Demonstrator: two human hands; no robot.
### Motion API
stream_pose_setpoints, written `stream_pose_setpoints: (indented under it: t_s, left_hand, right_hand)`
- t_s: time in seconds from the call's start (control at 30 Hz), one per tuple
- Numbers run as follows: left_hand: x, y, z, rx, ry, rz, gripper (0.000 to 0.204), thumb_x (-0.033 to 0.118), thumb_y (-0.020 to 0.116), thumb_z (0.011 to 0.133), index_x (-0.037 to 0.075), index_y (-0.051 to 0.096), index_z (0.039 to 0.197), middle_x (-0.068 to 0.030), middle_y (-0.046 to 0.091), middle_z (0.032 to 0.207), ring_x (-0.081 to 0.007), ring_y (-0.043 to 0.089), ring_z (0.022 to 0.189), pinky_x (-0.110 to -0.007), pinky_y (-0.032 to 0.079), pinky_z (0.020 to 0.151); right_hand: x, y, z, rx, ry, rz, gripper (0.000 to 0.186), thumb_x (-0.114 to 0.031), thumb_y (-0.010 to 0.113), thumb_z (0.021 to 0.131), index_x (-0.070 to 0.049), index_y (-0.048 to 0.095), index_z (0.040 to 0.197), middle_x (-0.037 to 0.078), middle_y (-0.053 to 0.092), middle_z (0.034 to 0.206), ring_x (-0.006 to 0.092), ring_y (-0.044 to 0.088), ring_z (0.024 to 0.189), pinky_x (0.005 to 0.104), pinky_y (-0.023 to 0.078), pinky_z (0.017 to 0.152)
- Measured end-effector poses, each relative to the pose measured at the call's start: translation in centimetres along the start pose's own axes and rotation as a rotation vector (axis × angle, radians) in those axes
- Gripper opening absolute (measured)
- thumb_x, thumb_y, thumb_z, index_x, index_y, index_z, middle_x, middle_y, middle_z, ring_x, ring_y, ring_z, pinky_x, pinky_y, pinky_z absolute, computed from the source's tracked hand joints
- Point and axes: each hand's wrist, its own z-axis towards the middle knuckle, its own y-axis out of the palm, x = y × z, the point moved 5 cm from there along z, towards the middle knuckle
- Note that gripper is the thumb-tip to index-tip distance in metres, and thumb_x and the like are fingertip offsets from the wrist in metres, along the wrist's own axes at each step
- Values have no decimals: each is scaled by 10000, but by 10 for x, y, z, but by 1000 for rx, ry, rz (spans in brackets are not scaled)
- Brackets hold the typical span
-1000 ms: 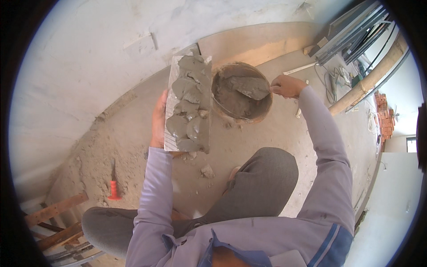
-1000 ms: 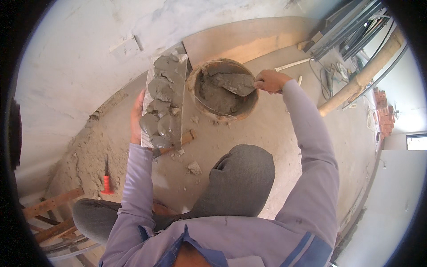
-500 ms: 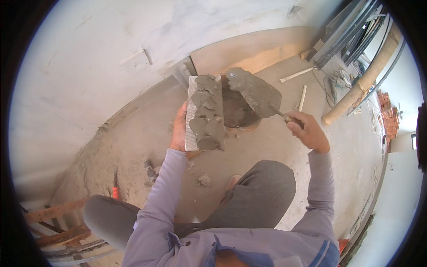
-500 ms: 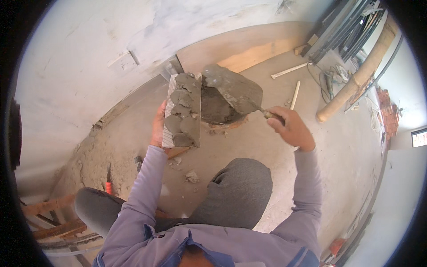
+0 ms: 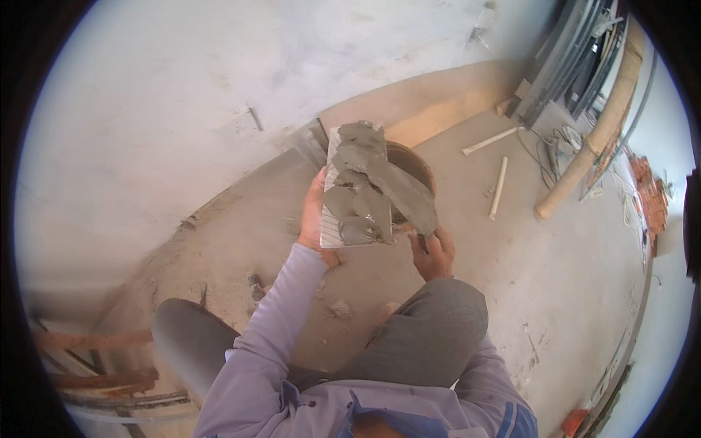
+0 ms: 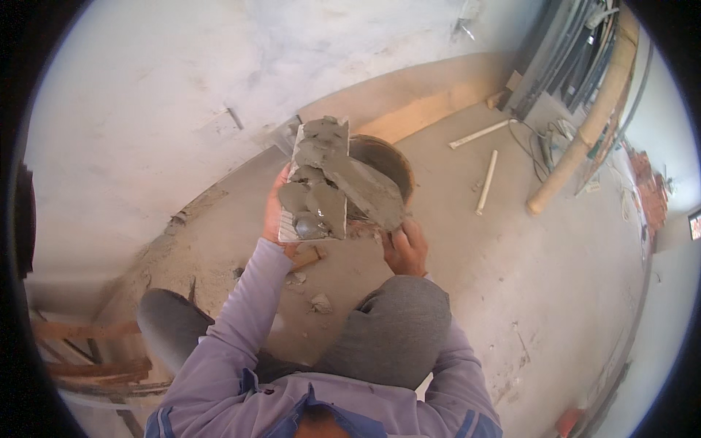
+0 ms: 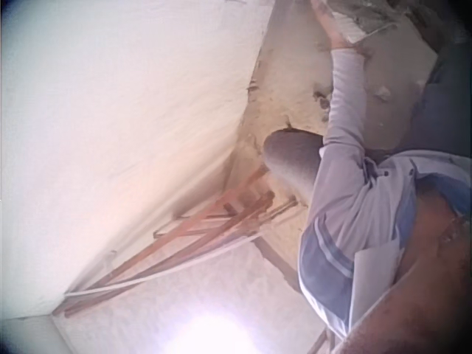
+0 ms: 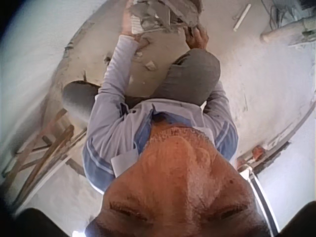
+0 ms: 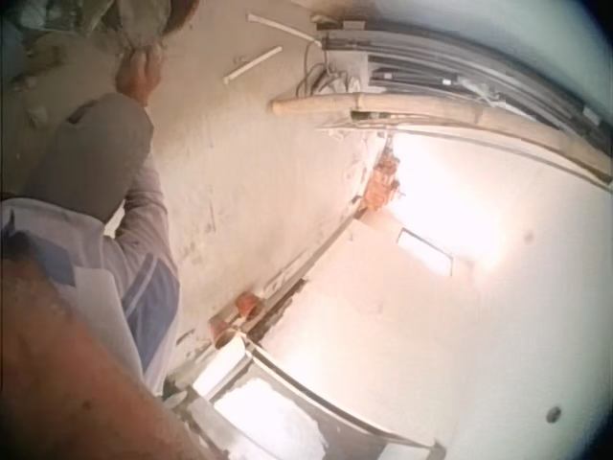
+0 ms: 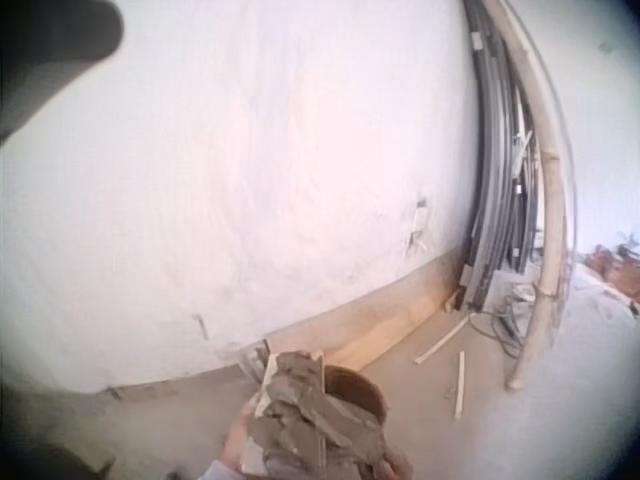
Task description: The person applies cement to the back of a rectangular tile using a trowel and places it on the floor. They then use a hammer to tap the tile into position and remove excess cement from the edges.
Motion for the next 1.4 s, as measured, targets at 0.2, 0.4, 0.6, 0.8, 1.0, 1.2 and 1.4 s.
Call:
stream_pose_setpoints:
  t_s: [0.2, 0.4, 0.6, 0.8, 1.0, 1.2, 1.4]
  left_hand:
    - [59, 30, -16, 120, -82, 73, 402, 289, 447, 1048, 69, 508, 1378, -106, 651, 1230, -233, 674, 1050, -389, 589, 902]
    - [141, 26, -20, 90, 128, 524, 525, 321, 583, 980, 86, 450, 1431, -160, 575, 1290, -282, 635, 1117, -434, 571, 919]
    - [225, 34, -52, -114, 243, 785, 372, 233, 580, 977, 45, 551, 1296, -149, 619, 1205, -263, 659, 1052, -390, 587, 916]
    - [241, -10, -105, 168, 253, 506, 339, 145, 502, 1024, 39, 522, 1346, -157, 623, 1266, -275, 647, 1111, -423, 570, 969]
    - [228, -85, -124, 14, 98, 407, 374, 106, 486, 1028, 10, 489, 1389, -146, 606, 1311, -250, 631, 1155, -393, 564, 969]
    - [210, -169, -136, 3, 70, 279, 445, 102, 467, 1026, -5, 432, 1456, -146, 567, 1384, -238, 619, 1183, -386, 536, 1008]
    - [197, -195, -128, 115, -246, 42, 400, 198, 489, 1049, -14, 529, 1386, -138, 621, 1320, -232, 648, 1141, -389, 543, 993]
  right_hand:
    - [58, -32, -15, -46, -97, -126, 177, -17, 760, 771, -24, 609, 864, 216, 647, 1001, 374, 638, 819, 430, 516, 650]
    - [60, -47, 94, -632, -20, -76, 231, -63, 703, 787, -27, 567, 971, 194, 578, 910, 423, 578, 877, 489, 464, 753]
    - [105, 1, 143, -1025, -144, -102, 186, -149, 655, 785, 1, 588, 874, 204, 611, 785, 433, 579, 798, 490, 461, 701]
    - [91, 43, 135, -1512, 457, -133, 214, -197, 604, 829, 16, 625, 827, 188, 655, 699, 418, 607, 615, 460, 513, 625]
    - [79, 48, 137, -1214, -224, -287, 270, -236, 612, 869, -2, 677, 988, 264, 664, 939, 431, 645, 903, 496, 509, 830]
    - [-99, 162, 163, -1412, 646, 708, 448, -364, 480, 1047, -6, 567, 1303, 186, 624, 1211, 274, 674, 1001, 389, 586, 851]
    - [-147, 235, 133, -1443, 966, 1204, 525, -306, 517, 1042, 89, 469, 1385, 222, 572, 1306, 261, 677, 1018, 406, 582, 891]
